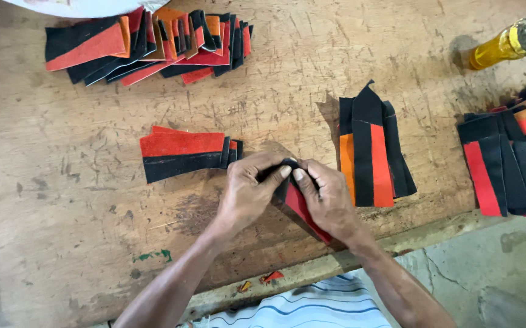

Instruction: The person repeatedly picks up small rectangular fabric pieces with black and red or orange sections, folds them in half, and places them into a growing stack on the table. The process is continuous and repetitive throughout the clip.

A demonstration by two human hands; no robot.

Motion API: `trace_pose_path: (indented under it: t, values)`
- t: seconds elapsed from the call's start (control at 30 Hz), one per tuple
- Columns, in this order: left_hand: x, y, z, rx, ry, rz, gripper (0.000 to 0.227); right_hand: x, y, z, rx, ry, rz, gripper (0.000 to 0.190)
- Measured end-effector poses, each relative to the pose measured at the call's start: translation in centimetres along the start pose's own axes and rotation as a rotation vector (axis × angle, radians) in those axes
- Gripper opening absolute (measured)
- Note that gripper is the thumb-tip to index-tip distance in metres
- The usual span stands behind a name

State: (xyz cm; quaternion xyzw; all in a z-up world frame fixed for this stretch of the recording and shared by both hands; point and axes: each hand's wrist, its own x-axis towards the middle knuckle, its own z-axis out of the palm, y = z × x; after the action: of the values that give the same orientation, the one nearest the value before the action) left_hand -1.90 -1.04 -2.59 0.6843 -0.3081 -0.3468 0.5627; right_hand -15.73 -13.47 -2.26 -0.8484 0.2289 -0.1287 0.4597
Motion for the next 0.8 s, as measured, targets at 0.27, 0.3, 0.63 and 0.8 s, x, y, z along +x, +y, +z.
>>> trace_pose_path:
  t: [0.27,0.3,0.63,0.8]
  values:
    - [0.8,-1.2,0.1,-0.228,0.05,-0.057,0.029,-1.5,0.9,-1.6,0.335,-0.114,0.301,0.022]
    - [0.6,-1.2,0.4,-0.224,0.042,-0.042,0.03,-1.6,1.1,-1.6,0.313,-0.104,0.301,0.021]
    - [-0.3,0.6,0.5,-0.181,-0.004,0.003,0.019,-1.9,0.6,-0.7,0.251,-0.051,0.184,0.015]
    - [-0.8,-0.5,0.4,-0.462,-0.105,-0.087,0.019,-2.1,0.8,-0.9,0.143,-0.105,0.039,0.016]
